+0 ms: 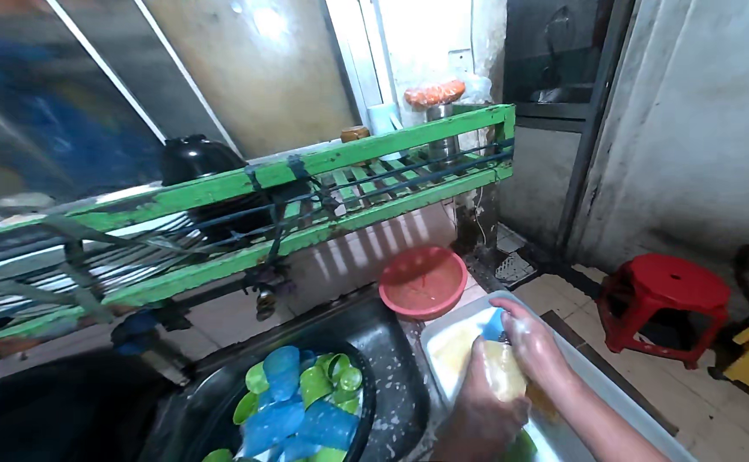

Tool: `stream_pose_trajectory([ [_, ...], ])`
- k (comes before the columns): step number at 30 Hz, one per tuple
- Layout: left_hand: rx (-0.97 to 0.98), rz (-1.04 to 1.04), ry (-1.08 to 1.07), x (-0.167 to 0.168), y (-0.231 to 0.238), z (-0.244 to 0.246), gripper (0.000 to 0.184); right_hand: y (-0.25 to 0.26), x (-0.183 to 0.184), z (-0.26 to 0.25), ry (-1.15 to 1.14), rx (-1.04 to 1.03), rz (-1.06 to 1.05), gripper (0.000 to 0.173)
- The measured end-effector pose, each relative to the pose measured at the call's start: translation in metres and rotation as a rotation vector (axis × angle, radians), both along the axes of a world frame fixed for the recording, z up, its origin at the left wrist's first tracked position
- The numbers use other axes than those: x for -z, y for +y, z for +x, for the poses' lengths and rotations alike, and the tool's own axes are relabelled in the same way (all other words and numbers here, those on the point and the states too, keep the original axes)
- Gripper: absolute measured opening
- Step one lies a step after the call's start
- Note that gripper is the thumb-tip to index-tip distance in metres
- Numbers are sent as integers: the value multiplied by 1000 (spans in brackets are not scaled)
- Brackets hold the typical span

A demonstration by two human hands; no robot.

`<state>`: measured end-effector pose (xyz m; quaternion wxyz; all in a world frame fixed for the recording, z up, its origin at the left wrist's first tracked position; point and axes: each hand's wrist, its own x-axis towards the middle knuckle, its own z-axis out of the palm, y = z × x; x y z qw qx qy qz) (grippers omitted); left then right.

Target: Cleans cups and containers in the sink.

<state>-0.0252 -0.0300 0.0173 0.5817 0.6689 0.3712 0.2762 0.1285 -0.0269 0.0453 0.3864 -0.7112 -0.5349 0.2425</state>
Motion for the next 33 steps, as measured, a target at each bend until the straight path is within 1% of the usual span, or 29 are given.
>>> stream_pose_trajectory([
  [1, -10, 185, 185, 1, -1, 3, 110, -2, -8, -6, -191, -39, -55, 43],
  [2, -27, 270, 254, 5, -1, 6, 112, -2, -12, -9, -289, -67, -68, 44],
  [3, -36, 232, 195, 7, -1, 6, 111, -1, -13, -9, -266, -74, -25, 43],
  [4, -32, 88, 42, 7, -2, 4, 109, 0, -8, -5, -135, -60, 61, 41],
  [5, -19, -118, -148, 6, -3, -1, 104, 1, -2, -1, 82, -37, 152, 40],
  [7, 98, -456, -528, 14, 1, -10, 94, -2, 7, 3, 534, 38, 298, 37],
  [8, 174, -578, -651, 18, 4, -13, 88, -3, 6, 3, 674, 91, 314, 36],
  [9, 216, -649, -706, 20, 6, -15, 84, -2, 5, 1, 713, 120, 318, 35],
  [10, 213, -635, -690, 19, 7, -16, 84, -3, 2, 1, 642, 93, 299, 35],
  [11, 166, -547, -610, 15, 7, -16, 86, -2, -1, 0, 486, 60, 259, 37],
  [12, 79, -388, -448, 7, 6, -13, 92, -1, -5, -2, 264, 31, 200, 38],
  [14, -37, 57, 24, 0, 5, -4, 107, -3, -17, -12, -188, -34, 60, 40],
  [15, -83, 243, 195, 3, 3, 1, 111, -3, -21, -17, -303, -57, 17, 42],
  [16, -103, 294, 240, 4, 2, 4, 113, -1, -21, -18, -308, -59, 20, 42],
  [17, -96, 198, 157, 2, -1, 2, 111, 1, -17, -15, -205, -43, 76, 41],
  [18, -72, 12, -15, -2, -3, -1, 107, 2, -11, -10, -9, -22, 154, 39],
  [19, -33, -195, -220, 0, -3, -6, 103, 2, -6, -7, 246, 5, 236, 38],
  [21, 96, -480, -543, 13, 2, -14, 91, 0, 1, -4, 764, 106, 327, 36],
  [22, 171, -577, -651, 18, 6, -17, 81, 1, 3, -4, 979, 169, 351, 36],
  [23, 243, -631, -718, 23, 9, -18, 77, 2, 3, -4, 1144, 224, 376, 37],
  [24, 298, -658, -759, 27, 12, -20, 75, 3, 3, -3, 1226, 284, 395, 37],
  [25, 344, -663, -774, 32, 14, -22, 76, 1, 5, 2, 1187, 348, 391, 37],
  [26, 378, -657, -781, 36, 17, -25, 80, -3, 8, 10, 1029, 394, 375, 37],
  [27, 393, -654, -792, 40, 20, -27, 84, -10, 14, 21, 793, 371, 341, 38],
  [29, 353, -647, -795, 46, 27, -35, 87, -28, 34, 45, 296, 192, 208, 41],
  [30, 337, -639, -797, 48, 30, -39, 87, -40, 40, 50, 95, 90, 91, 40],
  [31, 336, -631, -807, 49, 32, -41, 89, -52, 43, 51, -60, -6, -40, 39],
  [32, 326, -625, -809, 49, 34, -42, 92, -62, 46, 50, -149, -80, -175, 39],
  [33, 316, -628, -808, 48, 36, -42, 94, -70, 50, 48, -172, -122, -280, 39],
])
